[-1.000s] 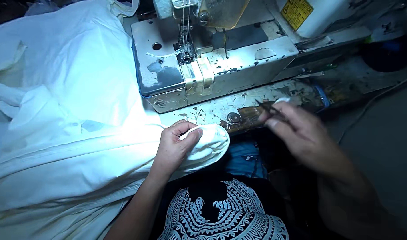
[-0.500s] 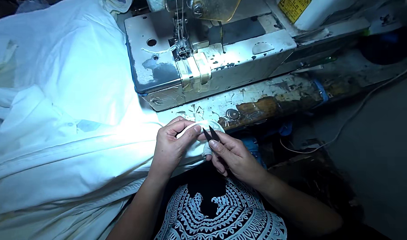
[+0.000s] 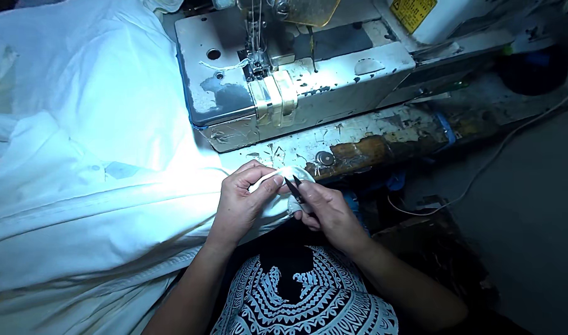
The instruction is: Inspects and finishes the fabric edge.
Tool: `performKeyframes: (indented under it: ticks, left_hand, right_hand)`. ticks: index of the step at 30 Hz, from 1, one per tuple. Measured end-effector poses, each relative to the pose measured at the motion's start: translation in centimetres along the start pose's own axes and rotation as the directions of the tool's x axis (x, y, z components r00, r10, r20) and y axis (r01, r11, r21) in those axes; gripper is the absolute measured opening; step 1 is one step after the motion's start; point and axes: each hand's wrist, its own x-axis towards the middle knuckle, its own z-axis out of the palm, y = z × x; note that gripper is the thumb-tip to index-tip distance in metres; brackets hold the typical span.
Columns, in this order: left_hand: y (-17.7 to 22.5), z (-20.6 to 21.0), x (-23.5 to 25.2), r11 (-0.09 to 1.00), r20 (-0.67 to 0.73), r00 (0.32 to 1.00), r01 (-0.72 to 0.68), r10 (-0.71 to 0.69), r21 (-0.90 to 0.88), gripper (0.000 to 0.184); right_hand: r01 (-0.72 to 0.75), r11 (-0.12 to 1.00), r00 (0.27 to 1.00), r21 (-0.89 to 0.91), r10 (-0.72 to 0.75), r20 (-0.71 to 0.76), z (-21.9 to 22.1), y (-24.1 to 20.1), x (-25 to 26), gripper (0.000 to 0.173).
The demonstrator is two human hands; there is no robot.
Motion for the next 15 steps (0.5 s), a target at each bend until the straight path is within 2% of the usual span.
performKeyframes:
  ticks: [2, 4, 7, 11, 15]
  left_hand:
    - [0.0, -0.1, -0.1, 0.999, 0.017, 1.000, -0.027, 0.026, 0.034, 0.010]
    - [-0.2, -0.1, -0.1, 0.997, 0.025, 0.999, -0.046, 0.044, 0.054, 0.009]
    - [0.0, 0.0, -0.2, 0.997, 0.023, 1.000, -0.012, 0.010, 0.081, 0.012]
    - [0.3, 0.0, 0.0, 0.994, -0.005, 0.996, 0.093, -0.093, 0.054, 0.016]
    - [0.3, 0.0, 0.2, 0.993, -0.002, 0.993, 0.118, -0.118, -0.009, 0.016]
  right_hand:
    - [-0.071, 0.992, 0.996, 0.102, 0.075, -0.038, 0.1, 0.0, 0.4, 0.038]
    - [-0.127, 0.962, 0.991, 0.242, 0.132, -0.006, 0.0, 0.0, 0.7, 0.034]
    - [-0.135, 0.910, 0.989, 0.392, 0.150, -0.010, 0.0, 0.0, 0.9, 0.031]
    - [-0.180, 0.894, 0.983, 0.410, 0.171, 0.059, -0.2, -0.5, 0.2, 0.034]
    - [-0.241, 0.873, 0.971, 0.424, 0.212, 0.115, -0.2, -0.4, -0.1, 0.034]
